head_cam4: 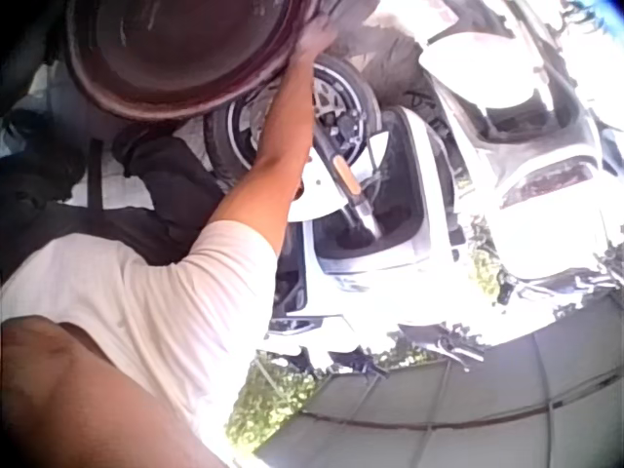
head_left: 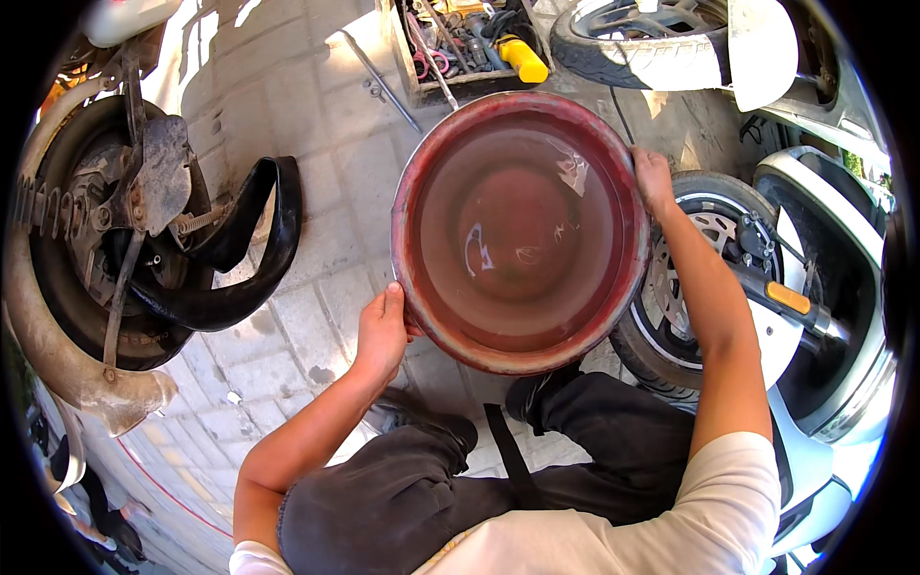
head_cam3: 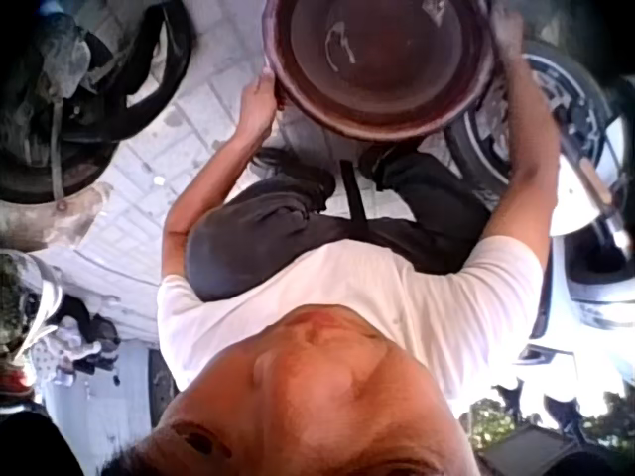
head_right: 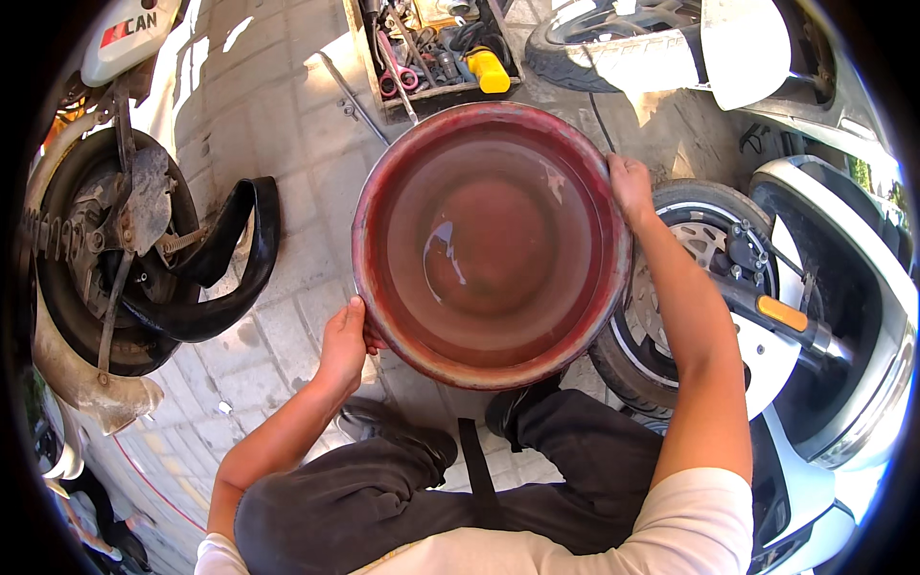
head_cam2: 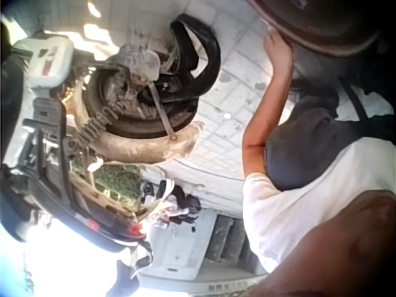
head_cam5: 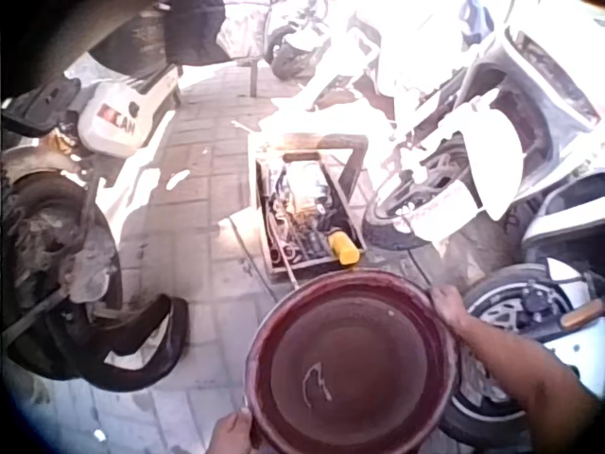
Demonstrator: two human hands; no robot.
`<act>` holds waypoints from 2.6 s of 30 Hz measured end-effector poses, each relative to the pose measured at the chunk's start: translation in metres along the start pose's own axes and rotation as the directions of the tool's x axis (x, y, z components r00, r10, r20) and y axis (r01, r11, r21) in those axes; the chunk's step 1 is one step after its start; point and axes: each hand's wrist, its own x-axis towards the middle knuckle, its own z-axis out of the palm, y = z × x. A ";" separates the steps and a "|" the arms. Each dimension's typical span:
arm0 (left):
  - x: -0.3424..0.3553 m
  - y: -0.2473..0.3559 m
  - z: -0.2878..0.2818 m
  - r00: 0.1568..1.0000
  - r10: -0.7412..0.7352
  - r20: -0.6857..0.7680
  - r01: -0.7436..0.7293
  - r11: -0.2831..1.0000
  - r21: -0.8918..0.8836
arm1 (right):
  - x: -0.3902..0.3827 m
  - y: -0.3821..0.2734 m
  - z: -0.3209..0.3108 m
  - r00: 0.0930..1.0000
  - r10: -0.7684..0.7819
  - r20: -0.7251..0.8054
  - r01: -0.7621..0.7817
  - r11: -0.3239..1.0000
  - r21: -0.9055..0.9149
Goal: The person applies a patch to a motorcycle inner tube, presses it down, and then uses a tool to reseat the tube into the tire rim.
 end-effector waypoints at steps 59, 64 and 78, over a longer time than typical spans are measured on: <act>-0.133 0.064 -0.185 0.890 0.263 -0.373 -0.370 0.894 -0.253 | -0.165 -0.430 0.383 0.237 -0.540 0.808 -0.410 0.698 0.587; -0.125 0.066 -0.183 0.886 0.207 -0.416 -0.320 0.921 -0.223 | -0.157 -0.413 0.422 0.197 -0.562 0.803 -0.470 0.665 0.580; -0.116 0.023 -0.175 0.732 0.369 -0.573 -0.458 0.889 -0.014 | -0.146 -0.432 0.410 0.407 -0.615 0.675 -0.455 0.504 0.734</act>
